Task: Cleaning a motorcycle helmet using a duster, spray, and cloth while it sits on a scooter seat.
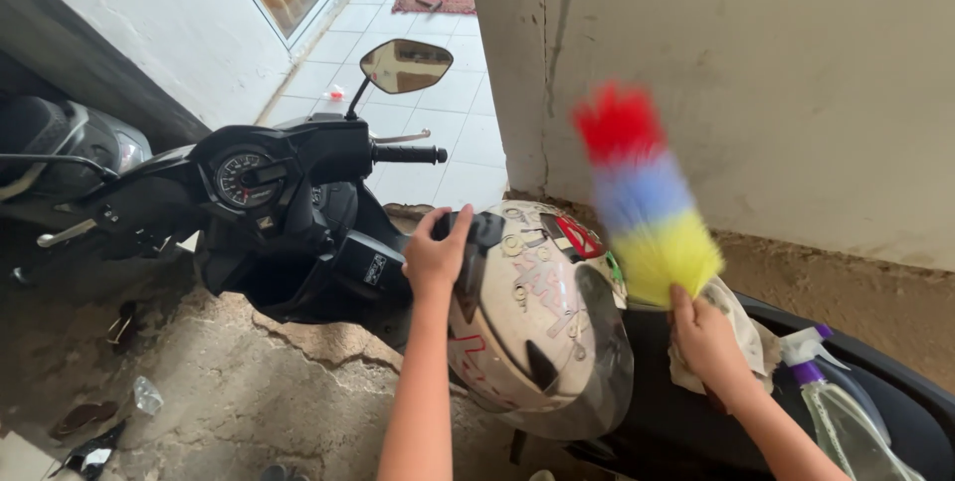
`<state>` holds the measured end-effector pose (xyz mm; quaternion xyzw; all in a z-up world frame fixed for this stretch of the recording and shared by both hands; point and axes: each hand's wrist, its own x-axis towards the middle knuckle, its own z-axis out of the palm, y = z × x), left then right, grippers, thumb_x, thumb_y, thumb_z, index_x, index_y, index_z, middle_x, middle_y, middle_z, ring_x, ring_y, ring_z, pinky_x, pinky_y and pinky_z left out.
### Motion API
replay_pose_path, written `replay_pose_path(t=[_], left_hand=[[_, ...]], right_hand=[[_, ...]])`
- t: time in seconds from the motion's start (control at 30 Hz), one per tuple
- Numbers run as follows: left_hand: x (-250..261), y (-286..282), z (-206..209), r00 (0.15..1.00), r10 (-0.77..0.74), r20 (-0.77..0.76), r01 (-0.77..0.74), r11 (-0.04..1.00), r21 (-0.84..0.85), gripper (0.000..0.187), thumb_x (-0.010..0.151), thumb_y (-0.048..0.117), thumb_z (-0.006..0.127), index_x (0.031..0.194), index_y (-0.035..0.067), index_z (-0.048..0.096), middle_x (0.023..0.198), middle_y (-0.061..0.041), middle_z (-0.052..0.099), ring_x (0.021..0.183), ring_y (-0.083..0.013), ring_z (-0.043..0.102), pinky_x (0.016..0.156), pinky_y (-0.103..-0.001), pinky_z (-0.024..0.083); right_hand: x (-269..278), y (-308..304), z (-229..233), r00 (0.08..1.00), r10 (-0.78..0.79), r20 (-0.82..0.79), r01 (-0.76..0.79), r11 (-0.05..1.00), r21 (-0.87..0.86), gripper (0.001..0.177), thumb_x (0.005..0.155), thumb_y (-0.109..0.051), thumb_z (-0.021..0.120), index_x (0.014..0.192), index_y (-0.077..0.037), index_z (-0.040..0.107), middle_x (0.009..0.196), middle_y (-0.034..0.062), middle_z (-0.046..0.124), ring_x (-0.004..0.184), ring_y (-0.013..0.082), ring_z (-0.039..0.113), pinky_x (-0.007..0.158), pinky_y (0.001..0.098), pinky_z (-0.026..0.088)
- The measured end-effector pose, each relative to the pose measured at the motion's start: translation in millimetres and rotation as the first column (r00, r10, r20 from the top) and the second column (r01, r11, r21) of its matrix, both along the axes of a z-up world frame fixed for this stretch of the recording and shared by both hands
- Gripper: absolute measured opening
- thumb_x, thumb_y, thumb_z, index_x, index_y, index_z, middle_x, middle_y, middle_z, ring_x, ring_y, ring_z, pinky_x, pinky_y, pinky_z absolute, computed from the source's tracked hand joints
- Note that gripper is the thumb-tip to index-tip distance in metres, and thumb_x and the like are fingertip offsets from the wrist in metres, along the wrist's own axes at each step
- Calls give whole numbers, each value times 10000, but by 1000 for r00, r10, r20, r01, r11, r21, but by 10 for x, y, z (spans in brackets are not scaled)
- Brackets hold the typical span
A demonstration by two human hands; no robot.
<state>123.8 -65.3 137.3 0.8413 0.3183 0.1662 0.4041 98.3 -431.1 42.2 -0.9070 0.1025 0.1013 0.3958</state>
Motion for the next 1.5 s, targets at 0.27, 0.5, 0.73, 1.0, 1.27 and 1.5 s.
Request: replay_pose_path(t=[0.27,0.5,0.73,1.0,1.27,1.5], left_hand=[[244,-460,123,997,-72,15,71,995,73,464,813,496,571,1145,236,764,1140,-61,760,1124,-320,674,1054,-700,307],[296,-884,262,996,-54,66,48,994,100,432,912,410,473,1125,154,748,1236,-63,711,1234,-310,606,1131,-789,120],[517,-1297,135,990,-143,1,139,961,238,501,912,374,473,1267,68,648,1331,-114,633,1320,-339,518,1107,-799,86],[548,-1276,0,991,-58,121,42,991,130,662,986,531,341,1394,49,539,1272,-184,678,1340,-344,533,1170,-742,107],[736,-667,-86,906,-400,138,422,829,-367,1083,897,820,96,1642,35,97,1557,-246,344,1491,-406,286,1236,-486,145],[400,-559,-30,879,-477,17,455,826,-333,1247,722,940,-7,1637,94,-25,1687,-97,292,1577,-332,124,1256,-476,-31]], right_hand=[[-448,591,685,972,227,62,-222,972,-78,562,1001,-516,417,1017,-43,718,754,237,728,760,413,711,745,498,541],[470,-390,-12,1000,23,11,-23,997,-74,666,1083,-529,409,978,49,722,902,273,737,837,484,696,772,582,531],[271,-65,696,999,12,47,-16,997,72,699,1082,-562,372,1131,57,693,1092,331,660,1065,520,618,916,589,480],[532,-602,56,988,146,50,-124,944,-306,604,1023,-558,409,1182,-75,736,1125,238,739,1116,456,663,973,525,515],[-330,234,1234,969,205,140,-163,950,-268,495,985,-548,429,1180,-203,723,993,212,753,996,430,692,876,527,535],[325,-181,1105,986,130,103,-76,905,-418,501,1029,-528,382,1192,-183,706,1015,177,759,974,409,711,858,546,550]])
